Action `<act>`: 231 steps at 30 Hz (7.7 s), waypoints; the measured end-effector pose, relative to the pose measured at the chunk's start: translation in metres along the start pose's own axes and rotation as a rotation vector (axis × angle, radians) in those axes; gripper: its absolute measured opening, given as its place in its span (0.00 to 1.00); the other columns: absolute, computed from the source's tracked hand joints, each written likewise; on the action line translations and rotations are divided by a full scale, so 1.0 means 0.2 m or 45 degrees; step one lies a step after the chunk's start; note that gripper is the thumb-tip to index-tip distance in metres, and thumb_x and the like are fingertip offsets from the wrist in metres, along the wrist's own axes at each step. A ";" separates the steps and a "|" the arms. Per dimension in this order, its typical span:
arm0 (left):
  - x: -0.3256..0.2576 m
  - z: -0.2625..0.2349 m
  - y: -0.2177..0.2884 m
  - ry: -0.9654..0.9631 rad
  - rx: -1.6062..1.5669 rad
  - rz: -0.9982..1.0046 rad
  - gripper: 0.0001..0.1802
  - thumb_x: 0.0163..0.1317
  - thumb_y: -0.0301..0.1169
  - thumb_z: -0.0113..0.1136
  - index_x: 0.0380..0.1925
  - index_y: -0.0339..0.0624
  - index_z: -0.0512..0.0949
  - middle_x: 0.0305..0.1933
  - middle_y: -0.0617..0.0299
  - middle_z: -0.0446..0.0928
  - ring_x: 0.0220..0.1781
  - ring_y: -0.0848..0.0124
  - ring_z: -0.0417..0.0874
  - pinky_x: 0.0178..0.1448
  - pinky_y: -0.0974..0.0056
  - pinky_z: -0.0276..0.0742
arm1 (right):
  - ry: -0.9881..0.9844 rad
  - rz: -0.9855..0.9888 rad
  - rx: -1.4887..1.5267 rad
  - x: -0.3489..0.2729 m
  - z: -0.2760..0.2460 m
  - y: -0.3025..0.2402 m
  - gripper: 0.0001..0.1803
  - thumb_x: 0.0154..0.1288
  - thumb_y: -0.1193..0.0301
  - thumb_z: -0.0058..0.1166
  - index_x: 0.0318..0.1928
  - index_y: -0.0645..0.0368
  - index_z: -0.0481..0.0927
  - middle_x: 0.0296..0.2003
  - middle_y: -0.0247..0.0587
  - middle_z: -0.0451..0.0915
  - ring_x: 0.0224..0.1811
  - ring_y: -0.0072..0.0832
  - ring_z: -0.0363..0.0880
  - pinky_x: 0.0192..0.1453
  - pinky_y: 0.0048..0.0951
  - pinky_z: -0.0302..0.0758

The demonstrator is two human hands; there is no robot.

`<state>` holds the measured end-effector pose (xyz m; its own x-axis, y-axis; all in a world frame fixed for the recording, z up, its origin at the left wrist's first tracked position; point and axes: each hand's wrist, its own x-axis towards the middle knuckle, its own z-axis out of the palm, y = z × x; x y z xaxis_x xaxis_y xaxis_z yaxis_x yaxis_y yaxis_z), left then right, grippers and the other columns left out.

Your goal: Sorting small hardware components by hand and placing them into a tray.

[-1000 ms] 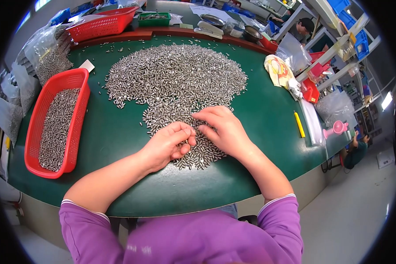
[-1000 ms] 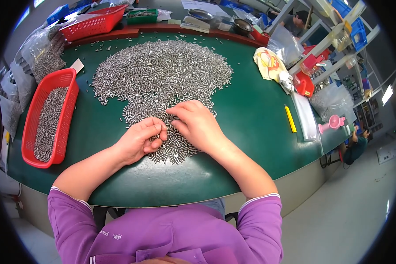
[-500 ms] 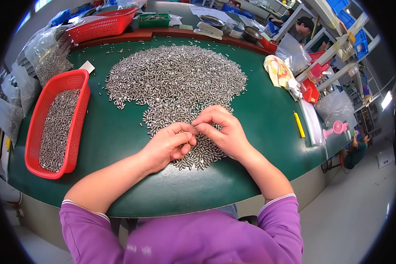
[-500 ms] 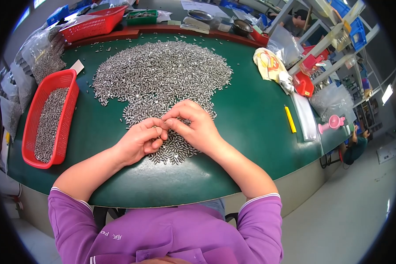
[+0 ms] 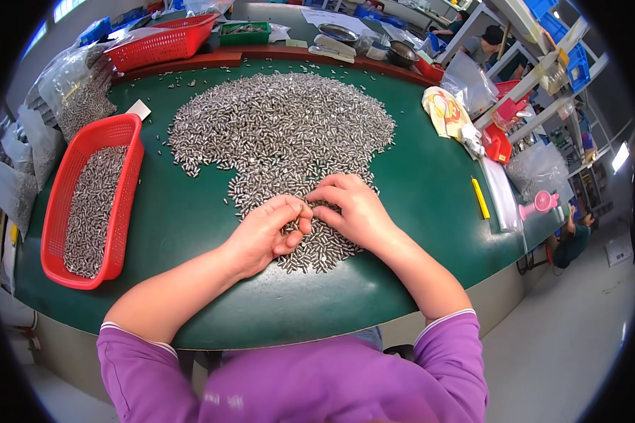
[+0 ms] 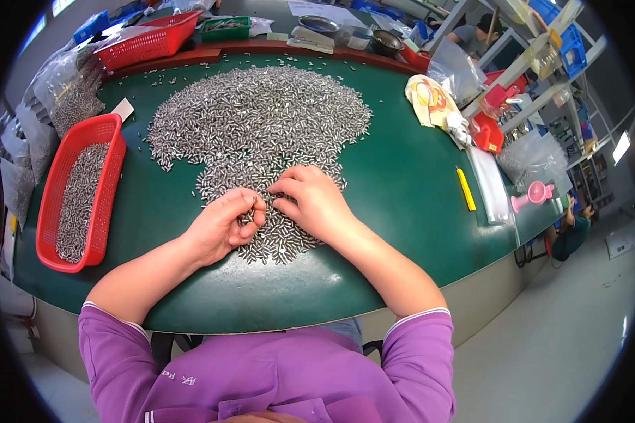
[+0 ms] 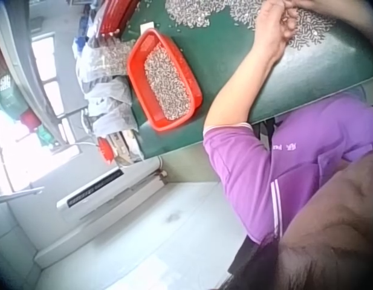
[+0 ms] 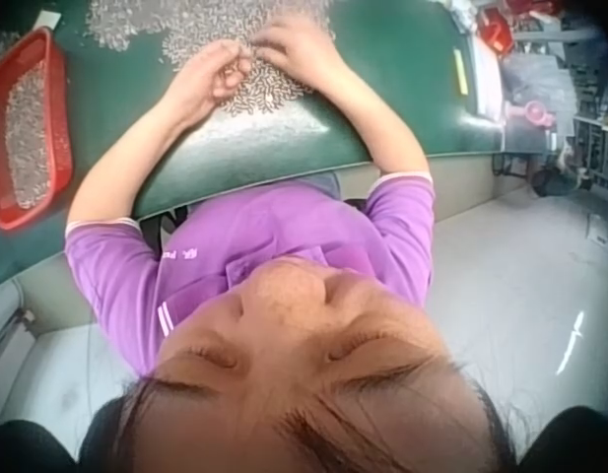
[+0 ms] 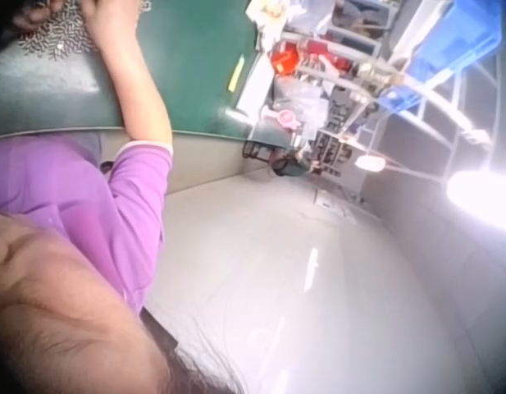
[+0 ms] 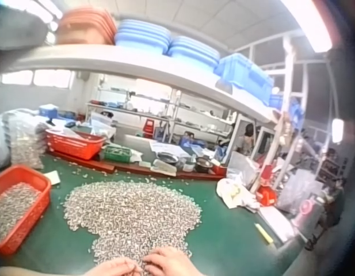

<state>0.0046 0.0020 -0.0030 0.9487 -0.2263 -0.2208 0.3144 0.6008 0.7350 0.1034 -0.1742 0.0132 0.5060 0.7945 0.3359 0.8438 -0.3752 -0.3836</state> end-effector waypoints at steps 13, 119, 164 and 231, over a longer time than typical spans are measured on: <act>-0.01 0.00 0.00 -0.005 0.027 -0.004 0.08 0.65 0.29 0.52 0.42 0.42 0.70 0.33 0.62 0.73 0.23 0.80 0.68 0.21 0.77 0.59 | 0.138 0.019 0.468 0.02 -0.03 -0.07 0.06 0.58 0.72 0.59 0.37 0.54 0.83 0.35 0.36 0.77 0.43 0.31 0.75 0.49 0.31 0.72; 0.01 -0.01 0.00 -0.053 -0.017 -0.007 0.10 0.70 0.36 0.47 0.40 0.41 0.71 0.31 0.64 0.71 0.23 0.80 0.64 0.21 0.77 0.57 | -0.117 0.066 -0.054 -0.01 -0.08 0.01 0.11 0.54 0.71 0.60 0.40 0.54 0.81 0.40 0.38 0.78 0.44 0.39 0.76 0.49 0.37 0.73; -0.01 -0.02 0.02 0.005 -0.006 -0.005 0.08 0.67 0.33 0.46 0.38 0.40 0.71 0.34 0.60 0.71 0.26 0.76 0.66 0.22 0.74 0.58 | -0.112 0.057 0.033 -0.01 -0.08 -0.04 0.07 0.53 0.73 0.58 0.34 0.57 0.79 0.33 0.40 0.78 0.41 0.39 0.77 0.46 0.38 0.73; -0.01 0.00 0.01 0.066 0.057 -0.078 0.10 0.71 0.35 0.43 0.37 0.40 0.69 0.32 0.59 0.71 0.21 0.76 0.64 0.18 0.76 0.56 | -0.071 0.046 -0.055 -0.04 -0.03 0.04 0.09 0.53 0.71 0.58 0.36 0.56 0.81 0.35 0.39 0.78 0.44 0.39 0.74 0.50 0.39 0.73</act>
<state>0.0035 0.0036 0.0001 0.9287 -0.2206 -0.2980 0.3708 0.5523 0.7466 0.1067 -0.1863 0.0118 0.5266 0.8050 0.2734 0.8327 -0.4235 -0.3568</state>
